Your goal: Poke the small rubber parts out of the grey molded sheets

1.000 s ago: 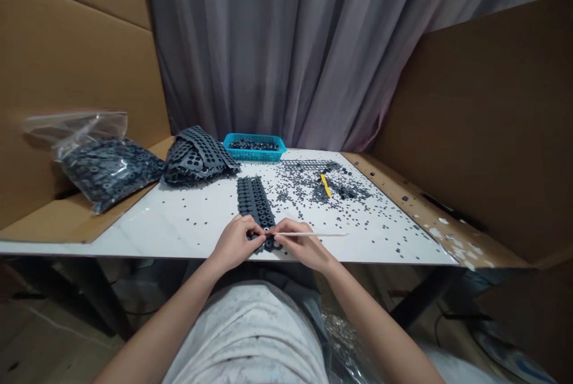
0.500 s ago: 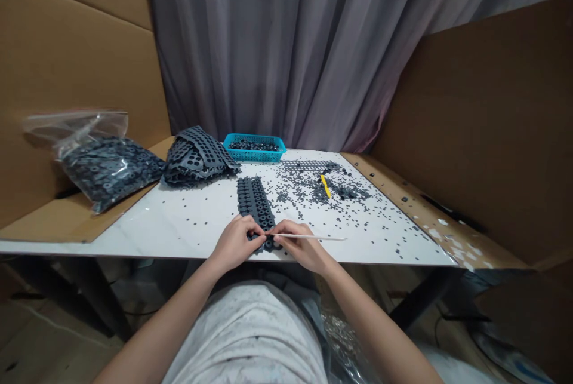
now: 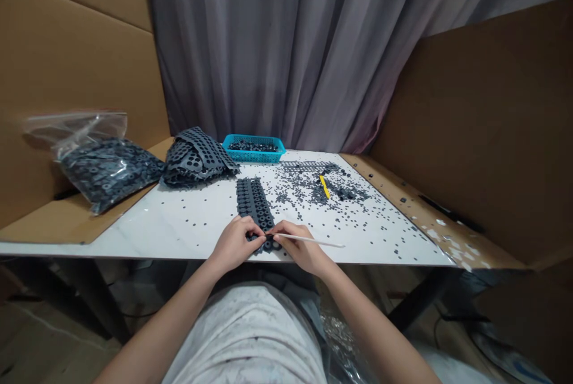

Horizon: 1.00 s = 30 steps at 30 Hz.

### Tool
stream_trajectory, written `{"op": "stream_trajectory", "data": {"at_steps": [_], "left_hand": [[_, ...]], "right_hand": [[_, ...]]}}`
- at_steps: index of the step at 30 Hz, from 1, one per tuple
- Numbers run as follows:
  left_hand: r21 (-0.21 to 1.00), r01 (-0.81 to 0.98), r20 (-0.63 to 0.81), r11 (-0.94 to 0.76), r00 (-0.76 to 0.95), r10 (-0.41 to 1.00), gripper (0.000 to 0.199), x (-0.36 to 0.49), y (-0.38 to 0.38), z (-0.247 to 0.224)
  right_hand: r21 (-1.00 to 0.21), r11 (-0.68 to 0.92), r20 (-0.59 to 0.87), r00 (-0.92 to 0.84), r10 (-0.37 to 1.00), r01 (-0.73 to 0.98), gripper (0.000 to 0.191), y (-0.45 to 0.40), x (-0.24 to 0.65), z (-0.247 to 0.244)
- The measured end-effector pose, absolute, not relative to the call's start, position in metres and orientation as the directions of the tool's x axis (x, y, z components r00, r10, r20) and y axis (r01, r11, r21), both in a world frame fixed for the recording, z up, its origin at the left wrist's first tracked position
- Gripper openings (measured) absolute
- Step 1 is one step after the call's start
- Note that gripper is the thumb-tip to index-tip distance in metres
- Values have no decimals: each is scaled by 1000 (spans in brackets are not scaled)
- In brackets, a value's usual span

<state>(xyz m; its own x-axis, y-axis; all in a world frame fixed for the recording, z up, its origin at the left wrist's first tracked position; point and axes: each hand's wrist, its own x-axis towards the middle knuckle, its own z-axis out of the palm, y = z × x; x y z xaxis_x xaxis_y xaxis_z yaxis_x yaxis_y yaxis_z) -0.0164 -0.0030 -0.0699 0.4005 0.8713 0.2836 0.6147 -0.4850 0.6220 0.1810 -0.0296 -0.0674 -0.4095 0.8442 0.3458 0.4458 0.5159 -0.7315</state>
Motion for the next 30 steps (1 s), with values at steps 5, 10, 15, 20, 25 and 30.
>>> {"op": "stream_trajectory", "data": {"at_steps": [5, 10, 15, 20, 25, 30], "left_hand": [[622, 611, 291, -489, 400, 869, 15, -17, -3, -71], [624, 602, 296, -499, 409, 863, 13, -18, -5, -70], [627, 596, 303, -502, 407, 862, 11, -20, -8, -69], [630, 596, 308, -498, 396, 865, 13, -21, -8, -71], [635, 591, 308, -497, 397, 865, 13, -22, -7, -72], [634, 585, 320, -505, 396, 860, 12, -21, -8, -71]], "right_hand": [[-728, 507, 353, -382, 854, 462, 21, -30, 179, -66], [-744, 500, 367, -354, 860, 444, 22, -29, 181, -67], [-814, 420, 361, -218, 907, 400, 25, -25, 183, -71], [-898, 320, 329, -22, 944, 301, 25, -23, 183, -73], [-923, 282, 330, 157, 931, 262, 23, -24, 184, -77], [-895, 324, 352, 39, 935, 307, 18, -28, 183, -73]]}}
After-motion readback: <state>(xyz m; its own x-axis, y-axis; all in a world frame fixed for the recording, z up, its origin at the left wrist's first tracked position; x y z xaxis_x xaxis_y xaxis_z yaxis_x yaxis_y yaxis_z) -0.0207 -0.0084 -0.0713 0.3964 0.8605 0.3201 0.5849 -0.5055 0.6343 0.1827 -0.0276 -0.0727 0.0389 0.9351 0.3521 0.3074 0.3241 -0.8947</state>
